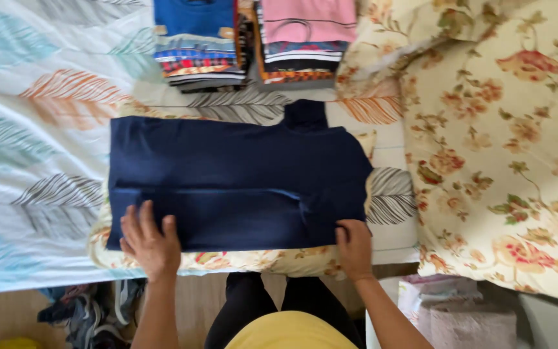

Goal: The person folds a dark blue t-shirt and a black t-shirt on a bed. They pick up each shirt from a pile on a nearby sofa, smooth it out on the bed, fold the sleeves and body, and place the finished folds into a stack.

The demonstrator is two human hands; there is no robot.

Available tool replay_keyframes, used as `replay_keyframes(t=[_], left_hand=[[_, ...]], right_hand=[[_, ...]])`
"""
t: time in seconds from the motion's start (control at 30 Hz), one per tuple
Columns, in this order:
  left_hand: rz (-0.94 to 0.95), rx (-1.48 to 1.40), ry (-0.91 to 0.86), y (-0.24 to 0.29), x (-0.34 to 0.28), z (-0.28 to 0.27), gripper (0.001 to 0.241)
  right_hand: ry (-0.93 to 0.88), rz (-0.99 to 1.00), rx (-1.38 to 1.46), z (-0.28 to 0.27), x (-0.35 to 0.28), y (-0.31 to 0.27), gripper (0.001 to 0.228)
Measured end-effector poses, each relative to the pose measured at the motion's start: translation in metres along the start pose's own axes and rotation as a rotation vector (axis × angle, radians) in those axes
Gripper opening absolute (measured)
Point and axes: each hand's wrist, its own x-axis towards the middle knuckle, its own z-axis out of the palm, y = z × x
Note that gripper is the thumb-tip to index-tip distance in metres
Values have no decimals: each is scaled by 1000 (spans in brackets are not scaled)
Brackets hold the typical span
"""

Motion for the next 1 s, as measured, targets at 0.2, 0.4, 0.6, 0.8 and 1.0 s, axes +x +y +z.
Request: replay_keyframes(t=[0.2,0.4,0.6,0.8,1.0], left_hand=[[-390,-56,-217,-122,17,22,41],[-544,-12,-226,-179,22,57,43],[-609,67,-178,-201,20,85,47],[-583,24,-182,-207,29,70,31],[-259,70,-19,-107,58,5,51]], right_hand=[[192,639,44,8,-14,27,37],[256,933,199,34,-24,51,41],[349,957,-1,59,-29,63,15],[361,850,-223,53,-40,94,16],[359,826,-214,29,1,33,36]])
